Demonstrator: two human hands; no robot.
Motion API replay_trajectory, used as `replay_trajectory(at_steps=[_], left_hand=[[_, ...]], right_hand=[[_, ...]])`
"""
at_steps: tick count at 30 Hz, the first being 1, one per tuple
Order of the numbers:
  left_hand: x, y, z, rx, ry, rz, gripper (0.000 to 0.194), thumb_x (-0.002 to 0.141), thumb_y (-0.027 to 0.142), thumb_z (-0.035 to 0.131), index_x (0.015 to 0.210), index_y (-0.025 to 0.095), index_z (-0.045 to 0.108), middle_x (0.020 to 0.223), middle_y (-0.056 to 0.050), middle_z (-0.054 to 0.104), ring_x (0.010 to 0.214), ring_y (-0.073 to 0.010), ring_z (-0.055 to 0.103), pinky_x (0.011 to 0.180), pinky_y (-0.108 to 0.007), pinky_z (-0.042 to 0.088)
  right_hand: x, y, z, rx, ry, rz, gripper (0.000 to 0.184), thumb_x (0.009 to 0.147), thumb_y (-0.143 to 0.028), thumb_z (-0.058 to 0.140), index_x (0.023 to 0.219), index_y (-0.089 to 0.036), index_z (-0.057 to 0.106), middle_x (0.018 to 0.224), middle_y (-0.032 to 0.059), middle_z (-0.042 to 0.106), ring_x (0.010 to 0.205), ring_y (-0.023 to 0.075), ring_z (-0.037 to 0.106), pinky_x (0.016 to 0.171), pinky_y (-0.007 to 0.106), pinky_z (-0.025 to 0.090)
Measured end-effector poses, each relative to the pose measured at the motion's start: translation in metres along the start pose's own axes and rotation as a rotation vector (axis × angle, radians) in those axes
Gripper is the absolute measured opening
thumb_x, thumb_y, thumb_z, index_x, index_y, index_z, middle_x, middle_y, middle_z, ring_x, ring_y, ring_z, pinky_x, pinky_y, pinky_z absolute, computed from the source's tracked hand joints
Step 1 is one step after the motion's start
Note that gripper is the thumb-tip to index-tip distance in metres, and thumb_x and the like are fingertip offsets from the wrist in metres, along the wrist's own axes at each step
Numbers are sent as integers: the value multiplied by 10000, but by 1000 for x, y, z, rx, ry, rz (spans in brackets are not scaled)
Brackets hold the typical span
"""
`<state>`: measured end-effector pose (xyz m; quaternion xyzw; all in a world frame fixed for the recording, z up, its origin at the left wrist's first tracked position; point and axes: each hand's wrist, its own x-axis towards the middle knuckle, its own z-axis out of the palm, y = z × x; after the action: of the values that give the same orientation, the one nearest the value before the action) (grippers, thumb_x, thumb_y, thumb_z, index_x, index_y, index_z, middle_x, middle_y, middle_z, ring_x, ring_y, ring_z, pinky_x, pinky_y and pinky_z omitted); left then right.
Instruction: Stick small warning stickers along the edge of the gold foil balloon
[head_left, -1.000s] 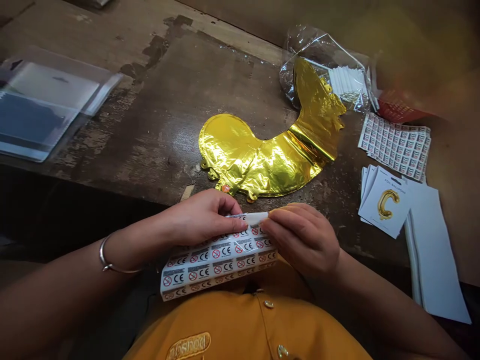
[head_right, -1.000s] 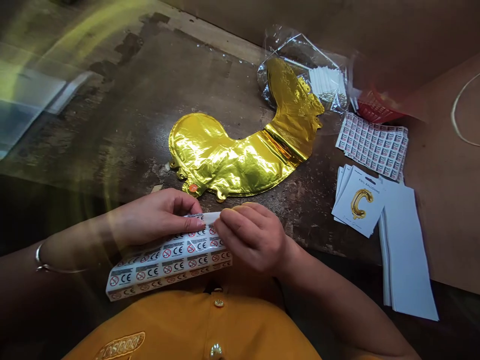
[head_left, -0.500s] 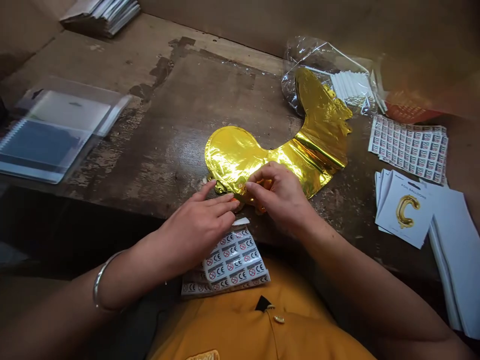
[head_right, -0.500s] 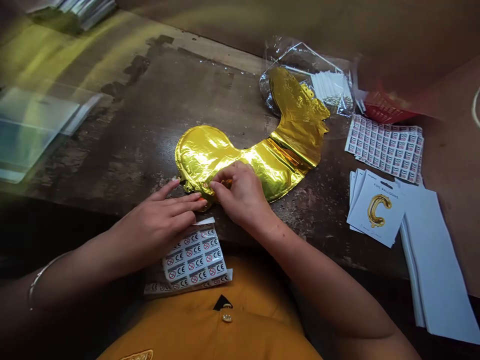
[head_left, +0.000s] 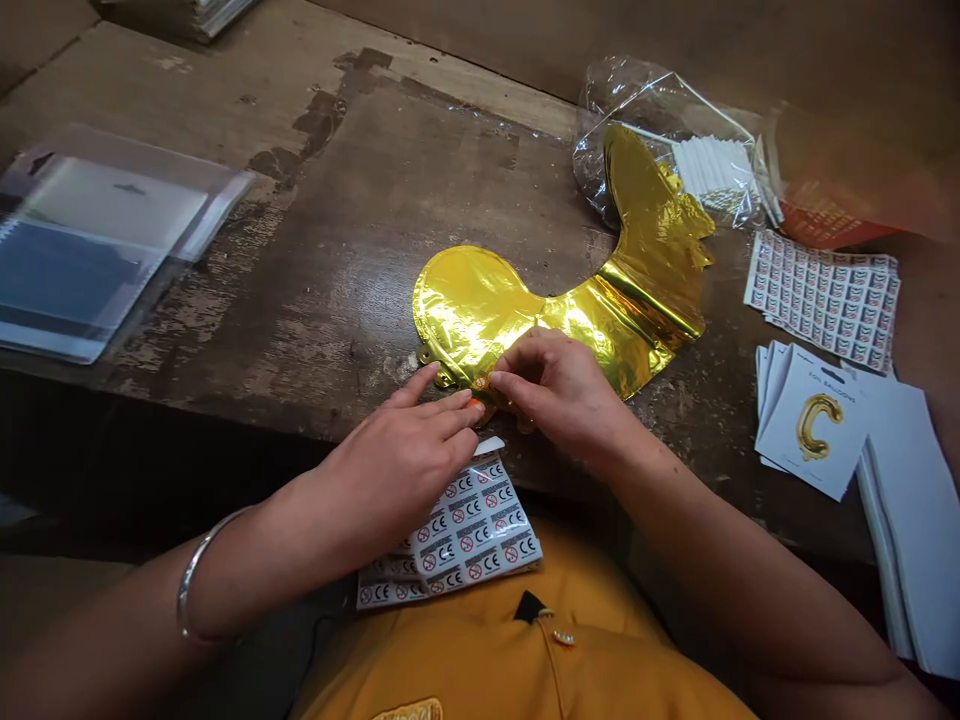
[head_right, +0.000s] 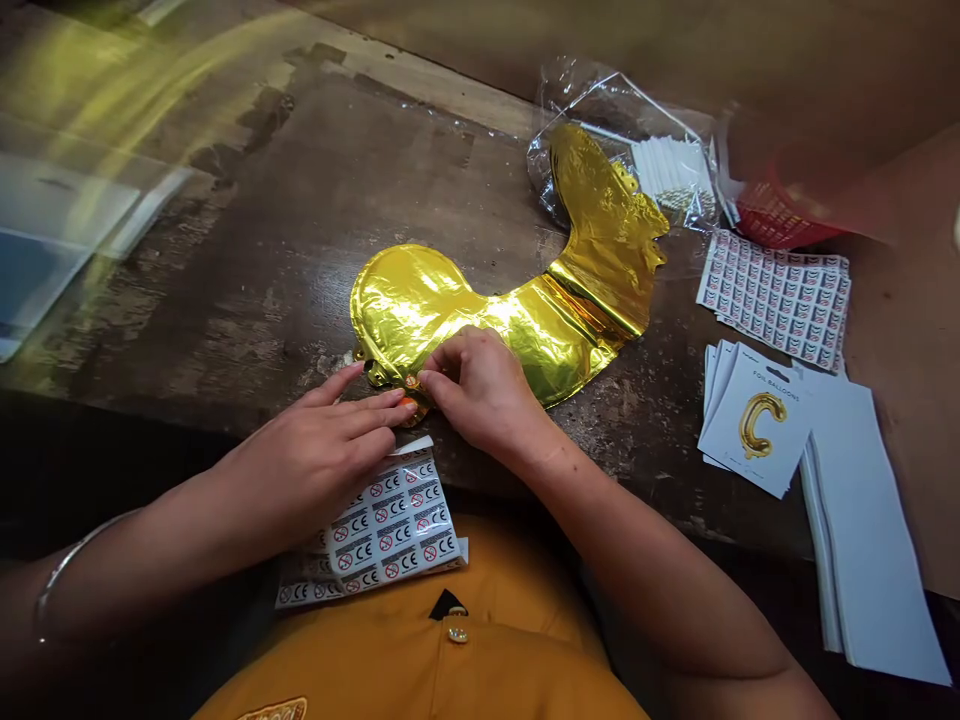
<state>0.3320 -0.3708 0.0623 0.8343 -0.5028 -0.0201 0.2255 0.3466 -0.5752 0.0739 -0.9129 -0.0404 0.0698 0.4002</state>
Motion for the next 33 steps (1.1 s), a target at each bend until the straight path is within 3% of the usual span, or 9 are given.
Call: replay_trajectory(at_steps=[14, 18, 21, 25, 29, 33], left_hand=[[2, 1, 0, 14, -12, 17, 145, 883, 89, 496, 845, 124, 632, 1199, -129, 677, 1179, -245, 602, 1157, -510, 279], [4, 1, 1, 28, -16, 23, 133, 863, 78, 507, 855, 121, 633, 1186, -132, 683, 1169, -253, 608, 1146, -520, 295], [5, 0, 3, 21, -24, 7, 115, 852, 79, 533, 872, 124, 637, 1188, -116, 685, 1166, -259, 609, 1138, -529, 305], [6, 0, -2, 4, -30, 0, 92, 874, 121, 547, 881, 140, 637, 1178, -95, 688, 1146, -235, 618, 1141, -508, 300], [3, 1, -16, -3, -24, 11, 93, 892, 160, 546, 845, 150, 625, 1070, -80, 716, 1019, -216, 666, 1081, -473, 380], [-4, 5, -29, 17, -11, -40, 143, 900, 169, 526, 776, 167, 598, 985, -54, 723, 927, -213, 676, 1006, -470, 429]], right_hand=[[0, 1, 12, -273, 80, -16, 129, 775, -220, 658, 657, -186, 616, 732, 29, 610, 726, 173, 537, 704, 329, 420], [-4, 7, 15, -464, 279, -64, 185, 792, -299, 652, 908, -170, 588, 905, 98, 604, 833, 241, 526, 739, 393, 452], [-14, 10, 16, -521, 390, -215, 125, 874, -162, 487, 919, -154, 603, 958, 133, 612, 894, 245, 544, 797, 405, 481], [-29, 10, 13, -507, 159, -544, 235, 926, -149, 468, 1066, -145, 656, 1158, 116, 668, 1051, 227, 561, 944, 397, 496], [-32, 15, 8, -522, -10, -595, 308, 935, -235, 513, 1192, -115, 636, 1257, 102, 648, 1130, 237, 582, 973, 404, 525], [-30, 22, 7, -603, -38, -656, 303, 946, -189, 481, 1188, -103, 643, 1254, 111, 648, 1185, 228, 588, 1031, 385, 496]])
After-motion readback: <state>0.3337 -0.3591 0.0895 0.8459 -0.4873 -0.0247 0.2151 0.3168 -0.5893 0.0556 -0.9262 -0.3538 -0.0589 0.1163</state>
